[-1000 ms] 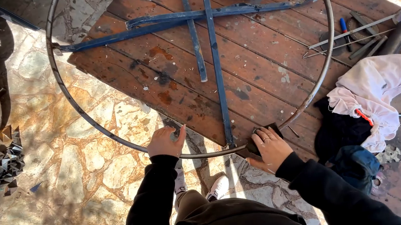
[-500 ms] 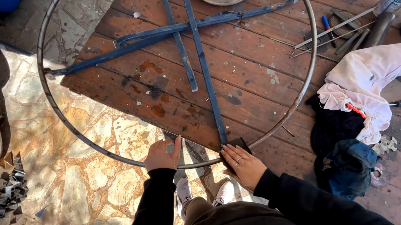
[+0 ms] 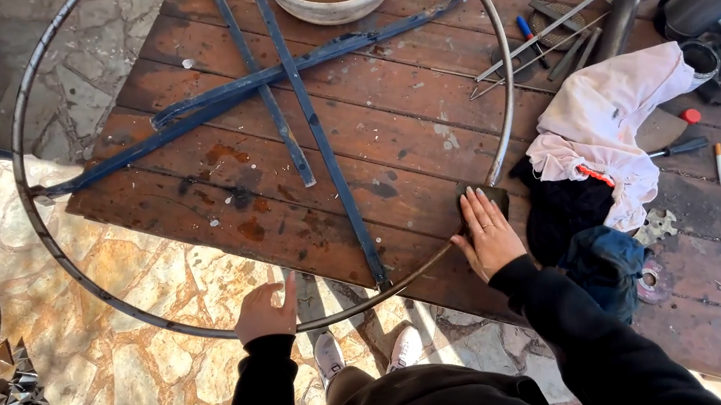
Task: Sanding and cleaning a circular metal frame using a sanding block and cloth
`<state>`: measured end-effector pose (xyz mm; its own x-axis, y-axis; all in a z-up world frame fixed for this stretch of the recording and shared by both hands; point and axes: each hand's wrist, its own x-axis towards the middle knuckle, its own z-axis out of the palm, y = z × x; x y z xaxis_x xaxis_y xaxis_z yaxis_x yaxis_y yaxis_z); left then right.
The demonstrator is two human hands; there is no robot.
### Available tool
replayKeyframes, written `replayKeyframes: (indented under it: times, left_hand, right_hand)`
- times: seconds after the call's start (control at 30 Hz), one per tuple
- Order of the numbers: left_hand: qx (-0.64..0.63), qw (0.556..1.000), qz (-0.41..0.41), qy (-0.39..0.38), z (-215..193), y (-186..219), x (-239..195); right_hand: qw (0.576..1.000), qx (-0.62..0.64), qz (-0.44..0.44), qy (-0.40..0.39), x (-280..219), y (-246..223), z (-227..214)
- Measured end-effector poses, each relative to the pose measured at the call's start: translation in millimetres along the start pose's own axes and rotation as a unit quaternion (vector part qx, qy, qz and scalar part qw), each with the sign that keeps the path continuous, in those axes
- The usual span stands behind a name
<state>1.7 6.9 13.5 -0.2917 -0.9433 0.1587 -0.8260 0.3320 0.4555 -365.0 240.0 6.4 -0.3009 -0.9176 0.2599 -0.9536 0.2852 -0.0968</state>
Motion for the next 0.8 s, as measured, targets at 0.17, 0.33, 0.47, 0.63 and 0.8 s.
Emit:
replayKeyframes:
  times: [0.17,0.33,0.47,0.63,0.8]
  left_hand:
    - [0.024,0.994,-0.055,-0.089,-5,3,4]
    - [0.043,0.994,-0.052,-0.085,-6,4,2]
    - [0.048,0.993,-0.060,-0.093,-6,1,8]
    - [0.053,0.993,-0.068,-0.078,1,-2,0]
    - [0.061,0.992,-0.065,-0.091,-4,1,1]
  right_hand:
    - [0.996,-0.085,-0.036,-0.018,-10,-116,-12]
    - [0.995,0.015,0.096,-0.025,23,-45,25]
    - [0.994,-0.013,0.103,-0.027,12,-91,16]
    - [0.971,-0.230,0.051,0.032,10,-71,25]
    - [0.983,-0.179,-0.007,0.039,-11,-100,13]
